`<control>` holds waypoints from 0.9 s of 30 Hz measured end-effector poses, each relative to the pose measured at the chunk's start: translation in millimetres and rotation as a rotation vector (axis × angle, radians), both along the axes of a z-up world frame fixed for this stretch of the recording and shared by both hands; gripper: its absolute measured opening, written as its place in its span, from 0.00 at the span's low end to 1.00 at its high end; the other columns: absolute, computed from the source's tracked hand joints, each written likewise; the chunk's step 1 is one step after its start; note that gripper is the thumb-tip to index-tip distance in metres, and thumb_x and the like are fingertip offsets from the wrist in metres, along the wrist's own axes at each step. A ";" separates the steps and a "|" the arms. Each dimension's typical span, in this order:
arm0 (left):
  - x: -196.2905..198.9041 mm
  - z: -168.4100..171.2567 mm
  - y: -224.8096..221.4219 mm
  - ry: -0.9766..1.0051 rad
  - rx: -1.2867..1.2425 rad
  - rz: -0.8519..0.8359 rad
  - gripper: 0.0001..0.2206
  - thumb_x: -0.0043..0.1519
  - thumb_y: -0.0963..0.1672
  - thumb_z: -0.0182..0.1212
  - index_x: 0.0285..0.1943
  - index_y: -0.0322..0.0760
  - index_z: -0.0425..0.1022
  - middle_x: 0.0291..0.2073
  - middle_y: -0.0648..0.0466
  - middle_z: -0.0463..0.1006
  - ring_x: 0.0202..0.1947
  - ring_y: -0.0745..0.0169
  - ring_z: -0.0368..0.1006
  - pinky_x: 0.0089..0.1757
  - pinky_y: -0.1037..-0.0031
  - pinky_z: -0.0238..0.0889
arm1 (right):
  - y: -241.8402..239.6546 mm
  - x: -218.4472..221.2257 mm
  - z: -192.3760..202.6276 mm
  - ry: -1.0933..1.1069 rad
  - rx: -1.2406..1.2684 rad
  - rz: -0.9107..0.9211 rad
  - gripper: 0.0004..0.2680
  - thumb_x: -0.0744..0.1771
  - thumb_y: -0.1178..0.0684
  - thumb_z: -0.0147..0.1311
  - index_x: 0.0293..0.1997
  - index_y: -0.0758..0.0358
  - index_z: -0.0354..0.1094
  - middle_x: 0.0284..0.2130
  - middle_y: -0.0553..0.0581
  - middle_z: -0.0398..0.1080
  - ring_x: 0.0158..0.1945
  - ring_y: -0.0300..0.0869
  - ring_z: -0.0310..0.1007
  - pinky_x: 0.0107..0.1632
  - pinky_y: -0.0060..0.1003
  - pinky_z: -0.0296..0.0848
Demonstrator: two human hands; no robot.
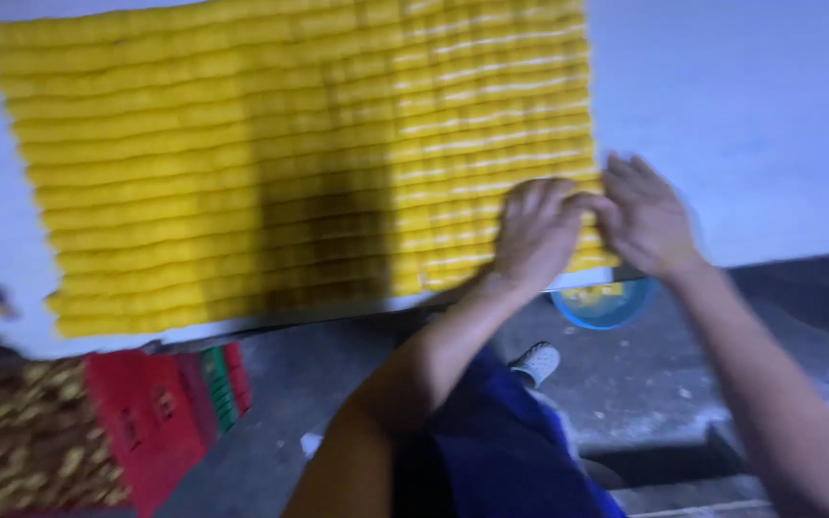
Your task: The person picks up small yellow dough pieces from a table, dips them into a bowl of liquid, and places them into a red crate.
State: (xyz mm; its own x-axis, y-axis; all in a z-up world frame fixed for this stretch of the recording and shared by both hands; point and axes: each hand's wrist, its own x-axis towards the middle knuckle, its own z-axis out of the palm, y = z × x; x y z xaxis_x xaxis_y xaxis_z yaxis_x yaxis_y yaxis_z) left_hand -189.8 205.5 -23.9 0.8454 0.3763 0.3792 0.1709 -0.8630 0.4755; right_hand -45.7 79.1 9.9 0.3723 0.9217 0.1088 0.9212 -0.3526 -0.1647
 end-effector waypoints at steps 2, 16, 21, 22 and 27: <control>0.4 6.3 12.7 -0.125 -0.050 0.007 0.07 0.54 0.43 0.60 0.39 0.39 0.76 0.40 0.48 0.77 0.41 0.44 0.73 0.44 0.53 0.66 | 2.1 2.5 13.8 0.343 -0.163 0.117 0.09 0.70 0.46 0.48 0.41 0.62 0.64 0.33 0.63 0.69 0.42 0.62 0.68 0.51 0.53 0.65; 2.1 17.6 -5.6 -0.212 -0.326 -0.018 0.11 0.57 0.42 0.59 0.47 0.39 0.78 0.47 0.51 0.79 0.48 0.47 0.74 0.50 0.56 0.65 | -32.2 27.8 -13.3 0.668 0.103 -0.568 0.10 0.69 0.46 0.61 0.49 0.58 0.68 0.36 0.54 0.71 0.36 0.39 0.67 0.40 0.38 0.66; 17.6 90.7 3.8 -0.079 -1.565 0.039 0.50 0.50 0.64 0.52 0.79 0.38 0.49 0.78 0.43 0.52 0.78 0.47 0.48 0.68 0.55 0.47 | 4.4 -7.4 61.5 0.804 0.429 -0.440 0.10 0.74 0.51 0.55 0.58 0.62 0.61 0.49 0.55 0.70 0.50 0.38 0.66 0.55 0.34 0.67; 20.0 92.9 9.0 -0.145 -1.710 0.123 0.45 0.49 0.60 0.58 0.74 0.35 0.58 0.74 0.43 0.60 0.73 0.50 0.57 0.67 0.60 0.52 | 12.1 -21.3 85.2 0.896 0.230 -0.455 0.17 0.72 0.47 0.50 0.67 0.59 0.54 0.62 0.55 0.60 0.63 0.39 0.57 0.64 0.39 0.58; -1.0 30.9 -20.1 -0.323 -2.028 0.212 0.23 0.55 0.45 0.77 0.56 0.30 0.76 0.47 0.34 0.73 0.43 0.31 0.79 0.43 0.52 0.77 | -37.9 -15.9 8.0 0.263 -0.030 0.102 0.31 0.59 0.51 0.67 0.68 0.77 0.61 0.60 0.78 0.68 0.70 0.69 0.60 0.73 0.65 0.51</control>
